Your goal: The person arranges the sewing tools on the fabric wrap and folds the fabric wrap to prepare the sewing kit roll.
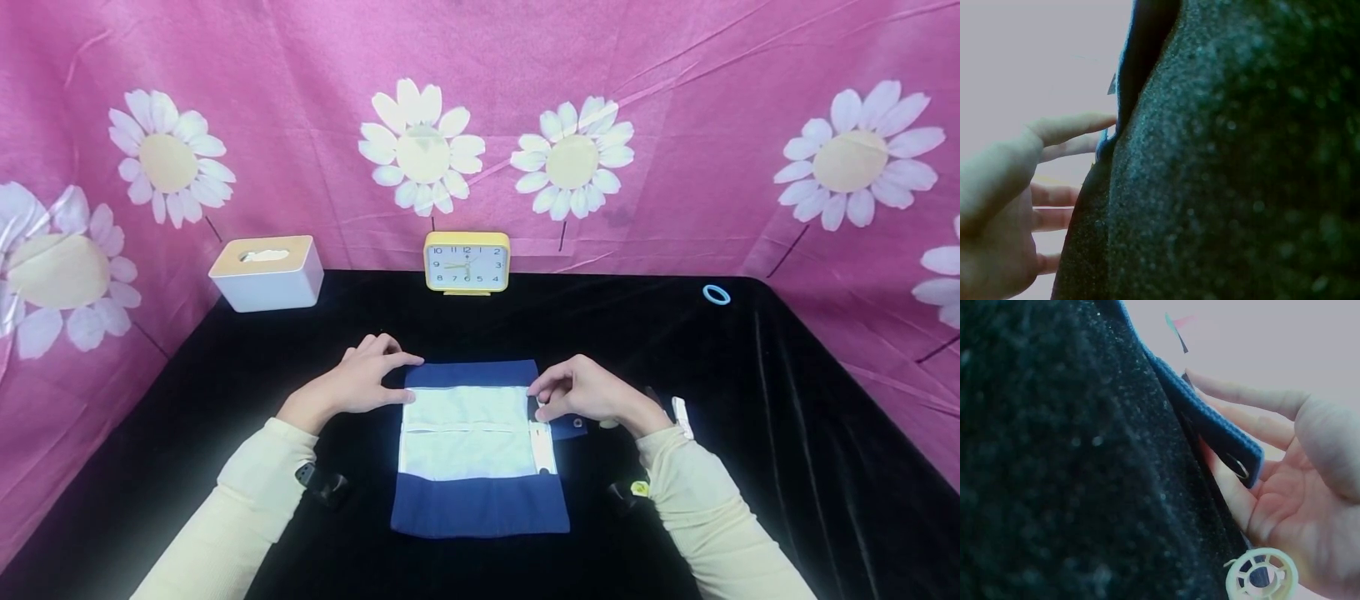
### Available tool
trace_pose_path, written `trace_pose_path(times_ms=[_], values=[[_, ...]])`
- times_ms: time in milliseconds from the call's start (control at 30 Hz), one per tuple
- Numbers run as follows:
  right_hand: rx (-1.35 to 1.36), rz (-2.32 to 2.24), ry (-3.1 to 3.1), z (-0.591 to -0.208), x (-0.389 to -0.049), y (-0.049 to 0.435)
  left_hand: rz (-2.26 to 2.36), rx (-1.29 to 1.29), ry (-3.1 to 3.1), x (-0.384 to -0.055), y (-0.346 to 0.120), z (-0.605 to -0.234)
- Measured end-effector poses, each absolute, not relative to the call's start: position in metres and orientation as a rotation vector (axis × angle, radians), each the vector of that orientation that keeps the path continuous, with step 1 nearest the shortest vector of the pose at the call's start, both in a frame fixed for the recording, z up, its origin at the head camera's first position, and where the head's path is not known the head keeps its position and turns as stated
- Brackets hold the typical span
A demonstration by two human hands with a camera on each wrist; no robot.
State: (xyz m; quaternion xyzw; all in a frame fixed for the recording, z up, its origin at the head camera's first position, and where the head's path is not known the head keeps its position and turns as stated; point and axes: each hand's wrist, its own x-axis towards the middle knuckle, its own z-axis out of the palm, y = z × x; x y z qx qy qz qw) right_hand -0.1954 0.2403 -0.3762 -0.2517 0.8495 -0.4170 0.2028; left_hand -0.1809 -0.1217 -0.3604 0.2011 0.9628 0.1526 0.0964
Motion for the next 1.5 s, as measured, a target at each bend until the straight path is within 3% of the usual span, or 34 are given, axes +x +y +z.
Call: trace_pose_path(times_ms=[1133,1500], values=[[-0.769,-1.109,2.466,-0.369,-0.192,0.24,0.455,0.6,2.855,-0.18,-0.122,-0.36],[-0.568,-1.175,2.658,-0.343,-0.179,0.264,0.457,0.598,2.853,-0.181,-0.123,-0.361]])
